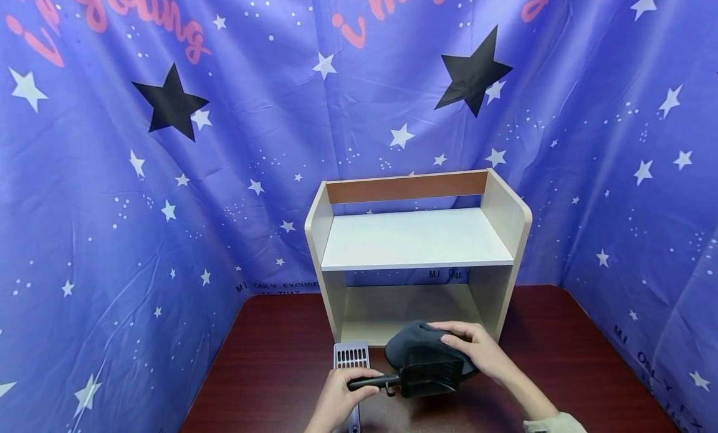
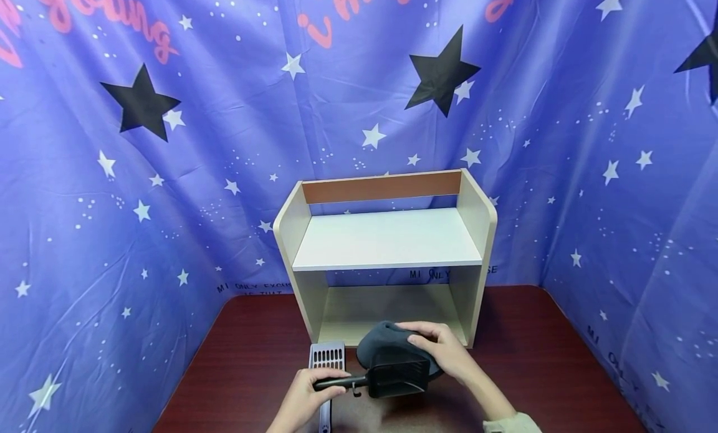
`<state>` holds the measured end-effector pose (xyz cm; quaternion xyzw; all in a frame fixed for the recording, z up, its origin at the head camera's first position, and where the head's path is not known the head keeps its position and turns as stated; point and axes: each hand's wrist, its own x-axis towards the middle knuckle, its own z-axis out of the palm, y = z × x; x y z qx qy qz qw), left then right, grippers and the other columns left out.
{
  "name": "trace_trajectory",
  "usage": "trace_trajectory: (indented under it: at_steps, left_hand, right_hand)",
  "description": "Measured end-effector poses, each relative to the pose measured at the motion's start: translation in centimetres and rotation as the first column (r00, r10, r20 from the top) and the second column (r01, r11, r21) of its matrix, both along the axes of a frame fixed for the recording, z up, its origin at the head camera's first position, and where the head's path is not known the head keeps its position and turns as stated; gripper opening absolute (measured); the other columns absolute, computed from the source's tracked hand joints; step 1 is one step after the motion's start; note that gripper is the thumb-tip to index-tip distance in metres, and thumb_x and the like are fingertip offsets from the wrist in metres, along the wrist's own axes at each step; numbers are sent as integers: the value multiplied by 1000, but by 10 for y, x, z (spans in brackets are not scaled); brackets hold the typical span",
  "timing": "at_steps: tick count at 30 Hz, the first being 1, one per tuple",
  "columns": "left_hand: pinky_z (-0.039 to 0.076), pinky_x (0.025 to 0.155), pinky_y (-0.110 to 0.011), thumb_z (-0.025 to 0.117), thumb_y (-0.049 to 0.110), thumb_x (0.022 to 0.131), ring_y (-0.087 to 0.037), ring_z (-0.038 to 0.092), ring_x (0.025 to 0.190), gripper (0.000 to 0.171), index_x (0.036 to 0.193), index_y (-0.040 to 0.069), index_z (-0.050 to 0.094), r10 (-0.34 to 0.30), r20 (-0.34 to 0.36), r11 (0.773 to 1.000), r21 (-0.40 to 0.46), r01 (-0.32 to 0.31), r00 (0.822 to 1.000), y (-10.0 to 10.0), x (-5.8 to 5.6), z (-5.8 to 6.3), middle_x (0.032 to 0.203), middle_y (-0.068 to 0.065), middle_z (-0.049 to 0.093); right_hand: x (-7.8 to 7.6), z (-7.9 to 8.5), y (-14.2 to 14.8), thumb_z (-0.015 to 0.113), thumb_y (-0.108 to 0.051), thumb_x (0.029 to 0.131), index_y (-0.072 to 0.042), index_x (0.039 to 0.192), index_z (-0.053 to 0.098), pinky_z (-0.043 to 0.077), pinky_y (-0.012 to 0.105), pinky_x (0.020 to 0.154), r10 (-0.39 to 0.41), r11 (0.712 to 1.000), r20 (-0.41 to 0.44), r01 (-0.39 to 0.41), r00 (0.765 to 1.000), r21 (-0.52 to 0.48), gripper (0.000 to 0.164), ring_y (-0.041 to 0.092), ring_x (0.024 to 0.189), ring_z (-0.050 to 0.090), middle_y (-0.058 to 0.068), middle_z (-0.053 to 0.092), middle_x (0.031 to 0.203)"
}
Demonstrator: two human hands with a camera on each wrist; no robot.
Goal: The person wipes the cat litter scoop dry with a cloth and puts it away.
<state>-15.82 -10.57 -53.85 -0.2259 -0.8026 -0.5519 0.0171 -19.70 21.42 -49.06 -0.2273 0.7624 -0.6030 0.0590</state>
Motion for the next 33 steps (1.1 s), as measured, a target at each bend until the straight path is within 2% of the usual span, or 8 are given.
trace_trajectory:
  at_steps: [5, 10, 16, 20, 27, 33]
  left_hand:
    - [52, 67, -16, 79, 21, 82, 5, 60, 83, 21, 100, 10, 79, -8, -17, 1000, 3, 8, 1000, 1, 0, 0, 96, -7, 78]
    - [52, 68, -15, 79, 21, 83, 4, 61, 84, 20, 100, 11, 79, -9, 11, 1000, -7, 9, 1000, 1, 0, 0, 96, -6, 78]
    - [51, 66, -15, 79, 21, 83, 1, 61, 83, 21, 101, 11, 79, -8, 80, 1000, -12, 9, 997, 0, -1, 1, 98, -6, 78]
    - [51, 67, -15, 79, 21, 83, 0, 62, 84, 22, 102, 10, 78, -11, 95, 1000, -10, 12, 995, -1, -1, 1, 99, -7, 78]
    - [52, 71, -16, 78, 20, 83, -6, 67, 88, 21, 101, 9, 79, -5, 31, 1000, 3, 5, 1000, -2, 0, -1, 98, -7, 78]
    - [53, 72, -17, 78, 20, 83, 1, 65, 86, 22, 102, 9, 79, 10, -10, 1000, 14, -10, 1000, -2, 0, -2, 96, -7, 78]
  right_hand:
    - [-2, -2, -4, 54, -13, 102, -5, 131, 64, 55, 19, 86, 45, 999, -94, -43, 995, 31, 32, -2, 110, 63, 7, 67, 131]
    - [-2, -2, -8, 55, -13, 101, -5, 128, 67, 55, 19, 84, 77, 995, -118, -69, 990, 65, 30, -2, 106, 64, 19, 67, 127]
    - [-1, -3, -12, 57, -16, 101, -6, 127, 68, 54, 18, 85, 119, 987, -117, -104, 986, 126, 30, -3, 108, 63, 17, 69, 125]
    - [0, -1, -13, 57, -16, 101, -7, 126, 69, 53, 16, 88, 165, 979, -127, -147, 978, 143, 29, -5, 112, 61, 19, 68, 126]
    - [3, 2, -12, 56, -11, 100, -8, 127, 68, 48, 14, 97, 250, 964, -150, -231, 957, 134, 29, -3, 124, 55, 23, 63, 132]
    - [4, 1, -12, 54, -10, 102, -11, 126, 70, 44, 13, 100, 246, 964, -160, -223, 956, 148, 29, -1, 127, 54, 20, 63, 134]
